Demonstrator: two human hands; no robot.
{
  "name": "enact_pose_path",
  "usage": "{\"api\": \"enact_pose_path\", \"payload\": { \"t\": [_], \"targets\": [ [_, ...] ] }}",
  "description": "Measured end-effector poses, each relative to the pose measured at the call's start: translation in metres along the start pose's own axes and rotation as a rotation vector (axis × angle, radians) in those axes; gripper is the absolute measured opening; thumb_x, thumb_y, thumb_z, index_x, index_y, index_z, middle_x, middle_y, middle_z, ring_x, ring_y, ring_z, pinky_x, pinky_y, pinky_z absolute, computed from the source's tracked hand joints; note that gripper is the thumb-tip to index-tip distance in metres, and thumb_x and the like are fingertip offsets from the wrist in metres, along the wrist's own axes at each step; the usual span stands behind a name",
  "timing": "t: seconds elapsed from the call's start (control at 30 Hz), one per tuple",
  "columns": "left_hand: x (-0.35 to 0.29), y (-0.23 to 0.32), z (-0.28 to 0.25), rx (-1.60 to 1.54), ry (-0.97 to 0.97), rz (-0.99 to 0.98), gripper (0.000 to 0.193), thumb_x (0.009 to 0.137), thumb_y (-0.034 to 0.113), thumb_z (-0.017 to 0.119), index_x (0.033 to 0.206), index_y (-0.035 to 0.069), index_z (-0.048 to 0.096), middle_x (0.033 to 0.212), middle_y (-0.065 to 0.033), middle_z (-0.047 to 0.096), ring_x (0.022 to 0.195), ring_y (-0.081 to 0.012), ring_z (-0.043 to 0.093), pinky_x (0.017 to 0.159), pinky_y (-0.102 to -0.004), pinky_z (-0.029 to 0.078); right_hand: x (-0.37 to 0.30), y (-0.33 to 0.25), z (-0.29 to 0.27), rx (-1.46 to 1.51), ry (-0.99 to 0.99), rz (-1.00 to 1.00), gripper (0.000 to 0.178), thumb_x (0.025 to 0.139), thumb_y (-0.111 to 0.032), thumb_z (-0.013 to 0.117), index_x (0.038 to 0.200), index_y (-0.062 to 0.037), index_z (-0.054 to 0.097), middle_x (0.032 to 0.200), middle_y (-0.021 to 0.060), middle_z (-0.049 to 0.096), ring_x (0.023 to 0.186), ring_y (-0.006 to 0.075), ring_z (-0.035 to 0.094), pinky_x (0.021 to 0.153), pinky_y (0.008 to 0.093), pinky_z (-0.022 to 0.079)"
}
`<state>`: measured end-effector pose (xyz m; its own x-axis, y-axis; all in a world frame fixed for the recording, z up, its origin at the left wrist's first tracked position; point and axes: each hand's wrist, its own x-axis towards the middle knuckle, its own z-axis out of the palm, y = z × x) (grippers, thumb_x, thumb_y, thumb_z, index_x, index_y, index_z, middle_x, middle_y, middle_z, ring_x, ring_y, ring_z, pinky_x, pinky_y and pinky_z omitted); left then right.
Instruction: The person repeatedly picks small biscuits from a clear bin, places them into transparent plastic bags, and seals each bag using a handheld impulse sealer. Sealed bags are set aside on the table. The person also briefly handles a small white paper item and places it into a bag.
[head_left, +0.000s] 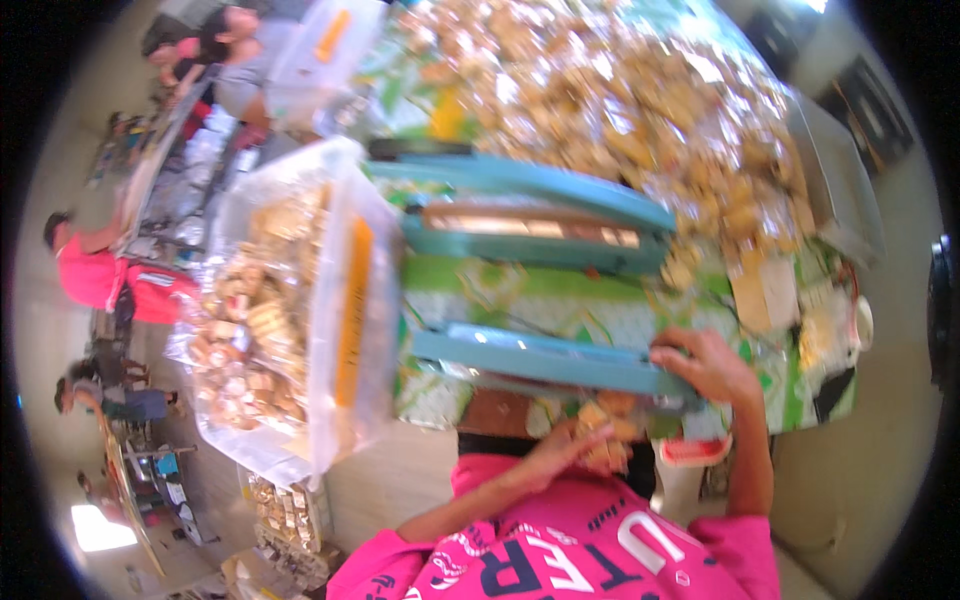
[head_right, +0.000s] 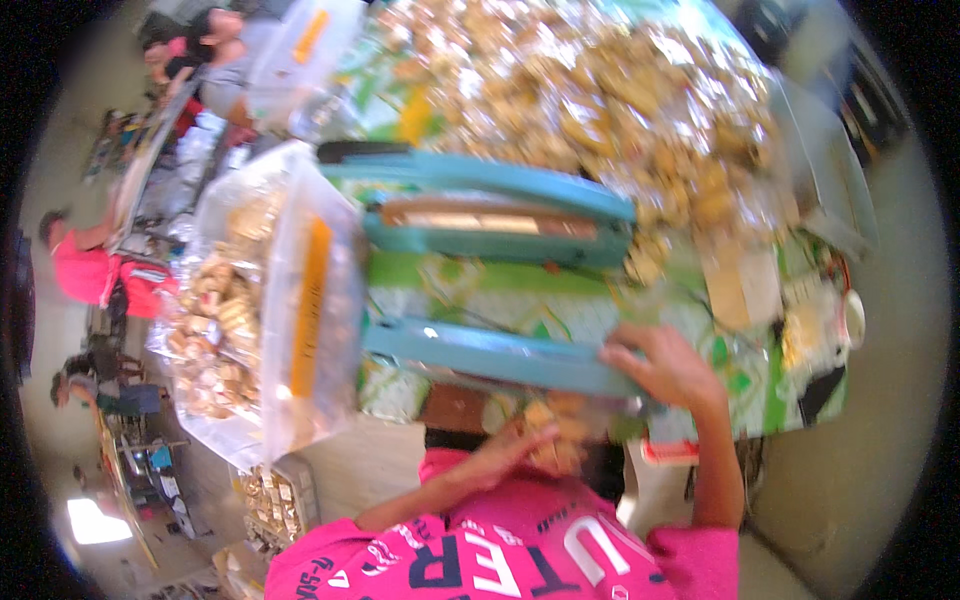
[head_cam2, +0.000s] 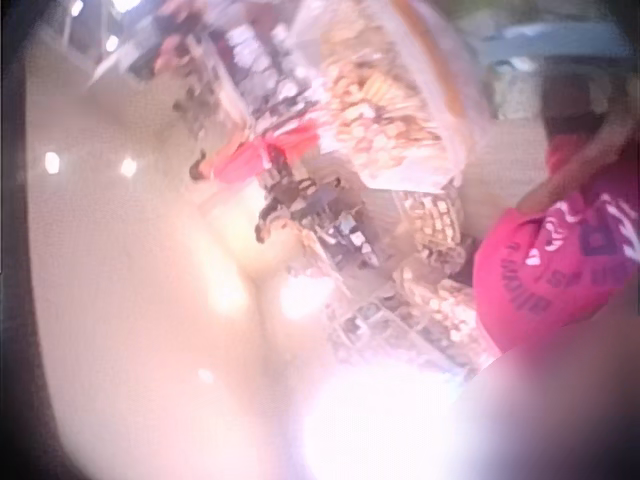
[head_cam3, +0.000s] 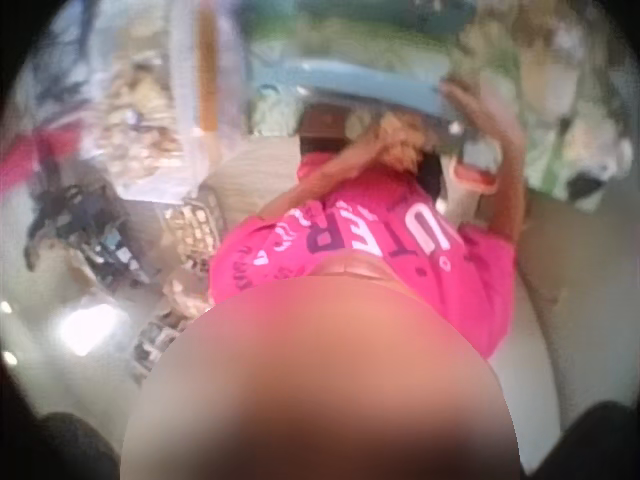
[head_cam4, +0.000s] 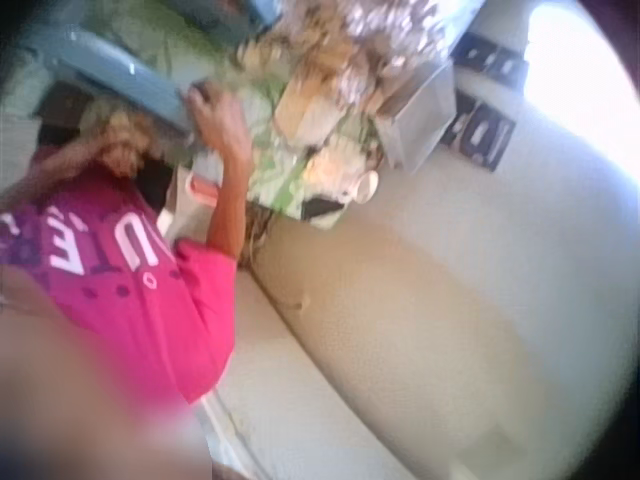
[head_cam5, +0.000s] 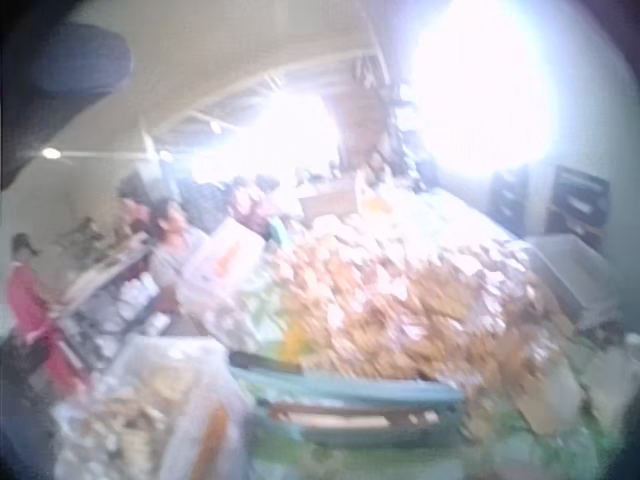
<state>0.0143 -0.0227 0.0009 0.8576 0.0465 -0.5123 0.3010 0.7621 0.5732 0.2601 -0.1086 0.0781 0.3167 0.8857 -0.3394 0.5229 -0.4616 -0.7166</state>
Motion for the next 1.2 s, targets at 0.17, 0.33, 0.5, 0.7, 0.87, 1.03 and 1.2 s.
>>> {"api": "enact_pose_path", "payload": {
  "t": [0.17, 0.33, 0.5, 0.7, 0.87, 1.03, 1.2],
  "targets": [
    [0.001, 0.0, -0.001, 0.02, -0.052, -0.028, 0.057, 0.094, 0.046, 0.062, 0.126, -0.001, 0.054, 0.103, -0.013, 0.069, 0.095, -0.0201, 0.07, 0.084, -0.0303, 0.057, -0.003, -0.006, -0.002, 0.05, -0.011, 0.025, 0.038, 0.091, -0.038, 0.059, 0.099, -0.0013, 0.069, 0.094, 0.0189, 0.07, 0.089, 0.037, 0.066, 0.079, 0.0413, 0.05],
    [0.0, 0.002, -0.002, 0.019, -0.024, -0.068, 0.06, 0.094, 0.046, 0.062, 0.131, -0.001, 0.05, 0.107, -0.0129, 0.069, 0.1, -0.0197, 0.069, 0.089, -0.0315, 0.055, -0.004, -0.006, -0.003, 0.031, -0.017, 0.035, 0.035, 0.092, -0.034, 0.06, 0.103, -0.0026, 0.069, 0.09, 0.0157, 0.071, 0.083, 0.0311, 0.068, 0.077, 0.0389, 0.052],
    [0.0, 0.004, 0.0, 0.054, -0.024, -0.072, 0.058, 0.095, 0.046, 0.06, 0.126, -0.003, 0.053, 0.106, -0.0132, 0.069, 0.096, -0.018, 0.069, 0.088, -0.0294, 0.054, -0.004, -0.005, -0.002, 0.032, -0.018, 0.049, 0.035, 0.092, -0.035, 0.059, 0.103, -0.0033, 0.069, 0.091, 0.0157, 0.071, 0.082, 0.0334, 0.067, 0.075, 0.0395, 0.05],
    [-0.001, 0.007, 0.004, 0.015, 0.029, -0.102, 0.057, 0.095, 0.046, 0.06, 0.124, -0.003, 0.055, 0.104, -0.0134, 0.07, 0.095, -0.0172, 0.069, 0.087, -0.0286, 0.054, -0.004, 0.001, -0.001, 0.024, -0.003, 0.042, 0.035, 0.092, -0.036, 0.057, 0.103, -0.0039, 0.068, 0.091, 0.0159, 0.07, 0.085, 0.0356, 0.066, 0.076, 0.0402, 0.05],
    [0.001, 0.011, 0.004, 0.041, 0.033, -0.097, 0.057, 0.094, 0.046, 0.061, 0.123, -0.003, 0.055, 0.104, -0.0136, 0.07, 0.094, -0.0179, 0.069, 0.087, -0.0295, 0.054, -0.003, 0.007, 0.002, -0.017, 0.032, -0.018, 0.037, 0.092, -0.037, 0.056, 0.103, -0.0033, 0.068, 0.095, 0.017, 0.069, 0.089, 0.0368, 0.065, 0.077, 0.0417, 0.049],
    [0.001, 0.011, 0.002, 0.065, 0.013, -0.063, 0.058, 0.094, 0.046, 0.062, 0.124, -0.003, 0.055, 0.106, -0.0139, 0.07, 0.095, -0.0183, 0.069, 0.087, -0.0299, 0.054, -0.003, 0.008, 0.002, 0.018, 0.022, 0.034, 0.038, 0.091, -0.038, 0.058, 0.103, -0.0023, 0.068, 0.098, 0.0171, 0.069, 0.091, 0.036, 0.065, 0.078, 0.0416, 0.049],
    [0.002, 0.004, 0.0, 0.097, 0.1, -0.032, 0.054, 0.094, 0.039, 0.063, 0.127, -0.003, 0.054, 0.112, -0.0143, 0.068, 0.098, -0.0218, 0.069, 0.087, -0.0327, 0.055, -0.006, 0.005, 0.005, -0.004, 0.188, 0.018, 0.036, 0.091, -0.038, 0.06, 0.098, -0.0037, 0.067, 0.093, 0.0181, 0.068, 0.09, 0.0377, 0.064, 0.081, 0.044, 0.049]
  ]
}}
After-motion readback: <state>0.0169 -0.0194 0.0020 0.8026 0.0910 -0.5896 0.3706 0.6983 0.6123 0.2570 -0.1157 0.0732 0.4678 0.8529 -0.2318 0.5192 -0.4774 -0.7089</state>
